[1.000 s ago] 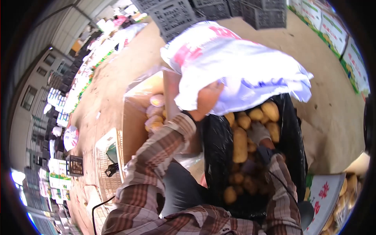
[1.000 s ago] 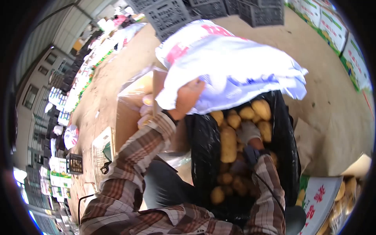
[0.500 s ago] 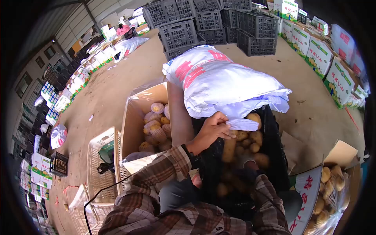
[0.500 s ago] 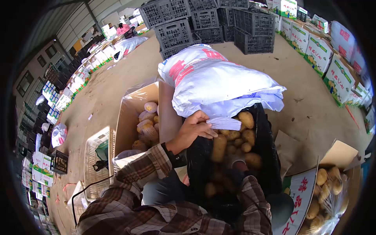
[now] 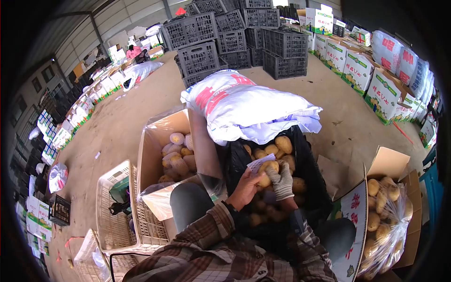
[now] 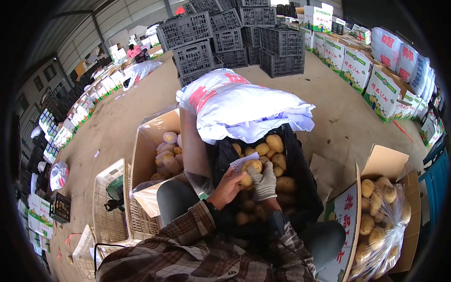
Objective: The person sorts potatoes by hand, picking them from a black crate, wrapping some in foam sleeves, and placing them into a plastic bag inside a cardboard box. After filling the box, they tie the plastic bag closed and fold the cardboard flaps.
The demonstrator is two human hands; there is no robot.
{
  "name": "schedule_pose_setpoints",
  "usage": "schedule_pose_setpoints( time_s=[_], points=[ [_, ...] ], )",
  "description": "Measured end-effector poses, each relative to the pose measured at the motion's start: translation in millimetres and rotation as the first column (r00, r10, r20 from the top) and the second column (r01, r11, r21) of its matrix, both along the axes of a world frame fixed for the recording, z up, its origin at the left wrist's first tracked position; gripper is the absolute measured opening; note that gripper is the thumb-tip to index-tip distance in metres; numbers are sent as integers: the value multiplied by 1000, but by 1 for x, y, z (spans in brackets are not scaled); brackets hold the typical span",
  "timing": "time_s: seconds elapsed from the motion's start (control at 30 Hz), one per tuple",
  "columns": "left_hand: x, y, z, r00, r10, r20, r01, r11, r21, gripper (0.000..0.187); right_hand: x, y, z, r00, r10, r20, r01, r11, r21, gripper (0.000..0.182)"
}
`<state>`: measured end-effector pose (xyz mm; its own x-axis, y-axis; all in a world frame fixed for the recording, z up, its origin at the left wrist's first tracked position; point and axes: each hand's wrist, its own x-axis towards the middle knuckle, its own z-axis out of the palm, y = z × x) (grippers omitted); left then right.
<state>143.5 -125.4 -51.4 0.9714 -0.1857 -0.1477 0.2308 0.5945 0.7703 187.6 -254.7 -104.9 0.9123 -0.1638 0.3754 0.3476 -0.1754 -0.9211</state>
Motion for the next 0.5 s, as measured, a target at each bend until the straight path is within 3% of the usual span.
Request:
schedule_pose_setpoints(
  time_s=[0.03, 0.07, 0.1, 0.13, 0.17, 0.2, 0.23, 0.27, 0.3, 0.33, 0.37, 0.4, 0.43, 0.47, 0.5],
  points=[
    [-3, 3, -2, 998, -5, 55, 7, 999, -45, 36, 3, -6, -2, 949, 195, -249, -53, 874, 483, 44],
    [-5, 7, -5, 999, 3, 49, 0, 999, -46, 36, 5, -8, -5, 809, 467, -357, 58, 542, 839, 44],
    [-8, 11, -2, 991, -135, 0, 130, 951, -281, 38, -14, -3, 25, 697, 477, -536, 165, 620, 767, 44],
    [-11, 16, 0, 962, -273, -18, 227, 832, -506, 40, -10, -1, 8, 682, 485, -547, 171, 621, 765, 44],
    [-16, 14, -1, 945, -327, -14, 259, 775, -577, 42, 2, 1, -26, 794, 419, -441, -118, 817, 565, 41],
    [-20, 16, -5, 953, -301, -42, 220, 778, -589, 42, 11, 3, -69, 861, 415, -294, -352, 903, 246, 39],
    [-24, 19, -10, 941, -338, -16, 269, 776, -571, 42, -5, 3, -61, 838, 498, -222, -465, 866, 186, 38],
    [-27, 25, -15, 927, -374, 7, 315, 772, -552, 41, -14, 0, -49, 755, 624, -200, -528, 760, 380, 38],
    [-34, 26, -1, 961, -275, -30, 227, 847, -481, 41, -26, -5, -20, 625, 766, -152, -491, 537, 686, 38],
    [-32, 34, -3, 968, -249, -32, 206, 861, -465, 39, -30, -10, 13, 508, 858, -77, -363, 293, 885, 38],
    [-30, 43, 0, 981, -189, -36, 162, 914, -372, 39, -26, -13, 40, 464, 886, -12, -281, 160, 946, 37],
    [-28, 51, 9, 990, -137, -27, 125, 955, -270, 40, -22, -12, 61, 469, 883, 25, -277, 121, 953, 37],
    [-26, 55, 22, 990, -134, -42, 118, 955, -273, 40, -18, -6, 65, 691, 721, -48, -217, 270, 938, 27],
    [-26, 57, 34, 1000, -7, 1, 7, 975, 223, 39, -26, 0, 65, 734, 676, -65, -362, 471, 805, 21],
    [-22, 60, 40, 993, 71, 95, -116, 745, 657, 39, -38, 9, 67, 778, 625, -66, -465, 644, 607, 15]
  ],
)
